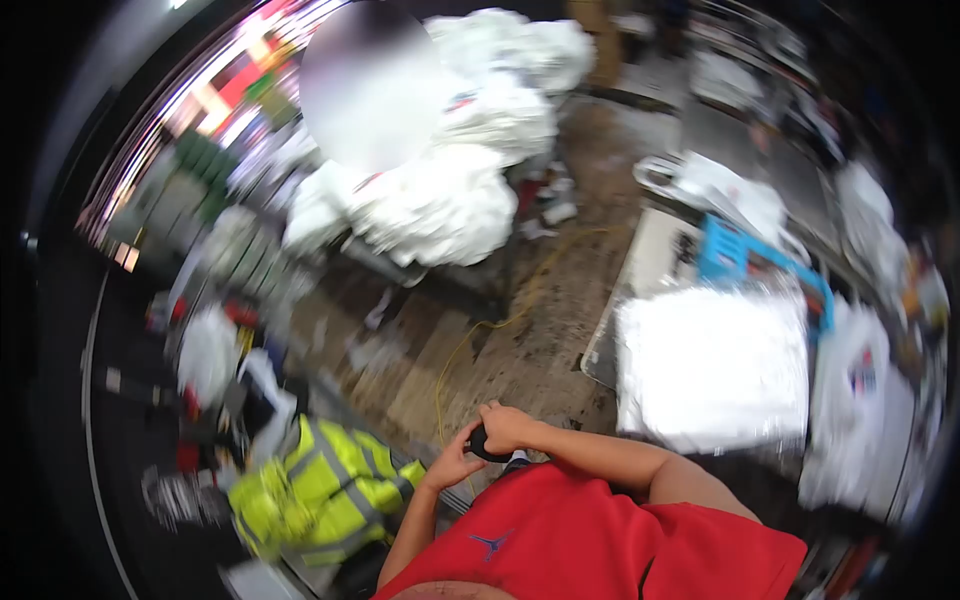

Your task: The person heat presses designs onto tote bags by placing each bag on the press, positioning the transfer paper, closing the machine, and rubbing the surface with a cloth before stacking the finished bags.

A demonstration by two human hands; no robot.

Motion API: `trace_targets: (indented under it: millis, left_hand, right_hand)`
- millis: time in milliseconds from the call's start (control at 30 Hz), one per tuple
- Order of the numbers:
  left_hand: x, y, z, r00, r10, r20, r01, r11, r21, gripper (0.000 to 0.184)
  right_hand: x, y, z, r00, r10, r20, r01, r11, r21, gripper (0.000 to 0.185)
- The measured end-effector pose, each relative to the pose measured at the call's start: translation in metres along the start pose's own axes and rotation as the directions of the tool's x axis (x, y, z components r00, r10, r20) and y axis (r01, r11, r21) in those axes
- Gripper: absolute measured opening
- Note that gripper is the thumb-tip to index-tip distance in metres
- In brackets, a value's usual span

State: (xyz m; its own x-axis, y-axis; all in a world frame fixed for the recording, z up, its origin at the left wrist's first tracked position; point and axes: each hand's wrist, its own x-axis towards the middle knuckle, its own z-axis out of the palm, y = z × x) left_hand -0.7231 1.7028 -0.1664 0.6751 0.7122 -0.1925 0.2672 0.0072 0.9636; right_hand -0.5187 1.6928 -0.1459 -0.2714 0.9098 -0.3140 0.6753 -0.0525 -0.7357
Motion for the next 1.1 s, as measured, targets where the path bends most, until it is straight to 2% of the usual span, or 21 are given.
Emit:
trace_targets:
  millis: [33, 100, 167, 200, 233, 400, 433, 467, 500, 567, 633, 700, 733, 767, 800, 833, 900, 967, 1033, 1067, 1100]
  left_hand:
    - [0.020, -0.002, -0.008, 0.984, 0.023, 0.179, -0.032, 0.999, 0.044, 0.083]
    - [0.062, 0.033, -0.014, 0.942, 0.017, 0.336, -0.055, 0.993, 0.104, 0.082]
    - [0.101, 0.058, -0.014, 0.789, -0.080, 0.609, -0.127, 0.949, 0.290, 0.083]
    - [0.124, 0.036, -0.006, 0.744, 0.015, 0.668, -0.208, 0.955, 0.210, 0.085]
    - [0.137, 0.067, 0.002, 0.654, 0.074, 0.753, -0.411, 0.870, 0.272, 0.082]
    - [0.160, 0.117, 0.077, 0.308, -0.027, 0.951, -0.507, 0.841, 0.188, 0.074]
    - [0.154, 0.119, 0.095, 0.269, -0.036, 0.962, -0.514, 0.840, 0.175, 0.074]
    - [0.148, 0.122, 0.114, 0.211, 0.004, 0.977, -0.439, 0.894, 0.091, 0.074]
    - [0.140, 0.123, 0.135, 0.160, 0.046, 0.986, -0.355, 0.935, 0.014, 0.075]
    - [0.122, 0.114, 0.181, 0.063, 0.035, 0.997, -0.325, 0.946, -0.013, 0.074]
    - [0.099, 0.113, 0.230, 0.011, 0.062, 0.998, -0.157, 0.986, -0.060, 0.069]
    - [0.070, 0.133, 0.279, -0.014, -0.005, 1.000, -0.091, 0.996, 0.004, 0.072]
    - [0.058, 0.133, 0.309, -0.013, -0.038, 0.999, -0.168, 0.985, 0.035, 0.077]
    - [0.042, 0.132, 0.339, -0.010, -0.071, 0.997, -0.238, 0.969, 0.067, 0.082]
    - [0.027, 0.137, 0.371, -0.054, -0.088, 0.995, -0.255, 0.964, 0.071, 0.086]
    - [0.012, 0.137, 0.405, -0.089, -0.091, 0.992, -0.207, 0.976, 0.071, 0.082]
    - [-0.018, 0.118, 0.475, -0.112, 0.104, 0.988, -0.339, 0.931, -0.136, 0.075]
    - [-0.050, 0.131, 0.533, -0.145, -0.169, 0.975, -0.137, 0.979, 0.150, 0.068]
    - [-0.085, 0.162, 0.583, -0.175, -0.421, 0.890, -0.047, 0.906, 0.420, 0.062]
    - [-0.091, 0.138, 0.612, -0.231, -0.321, 0.918, 0.006, 0.944, 0.331, 0.060]
    - [-0.111, 0.162, 0.632, -0.207, -0.445, 0.871, -0.037, 0.893, 0.448, 0.062]
  right_hand:
    - [-0.006, -0.001, -0.006, 0.995, 0.067, -0.071, -0.068, 0.998, -0.009, 0.044]
    - [-0.021, 0.011, -0.012, 0.962, 0.198, -0.188, -0.190, 0.980, 0.062, 0.049]
    - [-0.036, 0.030, -0.012, 0.914, 0.301, -0.273, -0.278, 0.953, 0.119, 0.055]
    - [-0.047, 0.030, -0.016, 0.897, 0.325, -0.299, -0.300, 0.945, 0.126, 0.055]
    - [-0.065, 0.022, -0.023, 0.855, 0.422, -0.303, -0.362, 0.902, 0.234, 0.060]
    - [-0.162, 0.007, -0.025, 0.652, 0.677, -0.341, -0.472, 0.714, 0.516, 0.071]
    - [-0.184, 0.010, -0.021, 0.624, 0.702, -0.344, -0.454, 0.683, 0.572, 0.072]
    - [-0.210, 0.017, -0.011, 0.608, 0.658, -0.444, -0.400, 0.738, 0.544, 0.072]
    - [-0.236, 0.000, -0.020, 0.584, 0.696, -0.417, -0.415, 0.698, 0.584, 0.070]
    - [-0.281, 0.002, 0.002, 0.446, 0.714, -0.540, -0.353, 0.695, 0.627, 0.066]
    - [-0.325, 0.001, 0.018, 0.365, 0.797, -0.481, -0.291, 0.588, 0.755, 0.058]
    - [-0.367, 0.009, 0.046, 0.196, 0.817, -0.542, -0.272, 0.576, 0.770, 0.059]
    - [-0.389, 0.018, 0.059, 0.167, 0.827, -0.537, -0.255, 0.562, 0.787, 0.059]
    - [-0.411, 0.027, 0.074, 0.058, 0.827, -0.558, -0.264, 0.552, 0.791, 0.058]
    - [-0.434, 0.031, 0.090, -0.051, 0.823, -0.566, -0.271, 0.534, 0.801, 0.058]
    - [-0.461, 0.033, 0.098, -0.063, 0.836, -0.545, -0.259, 0.514, 0.818, 0.060]
    - [-0.506, 0.033, 0.121, -0.258, 0.815, -0.519, -0.211, 0.477, 0.853, 0.059]
    - [-0.552, 0.041, 0.152, -0.333, 0.716, -0.613, -0.107, 0.618, 0.779, 0.059]
    - [-0.597, 0.032, 0.167, -0.325, 0.774, -0.544, -0.143, 0.529, 0.837, 0.085]
    - [-0.614, 0.031, 0.175, -0.368, 0.768, -0.524, -0.157, 0.504, 0.849, 0.090]
    - [-0.629, 0.034, 0.183, -0.399, 0.759, -0.515, -0.176, 0.487, 0.855, 0.096]
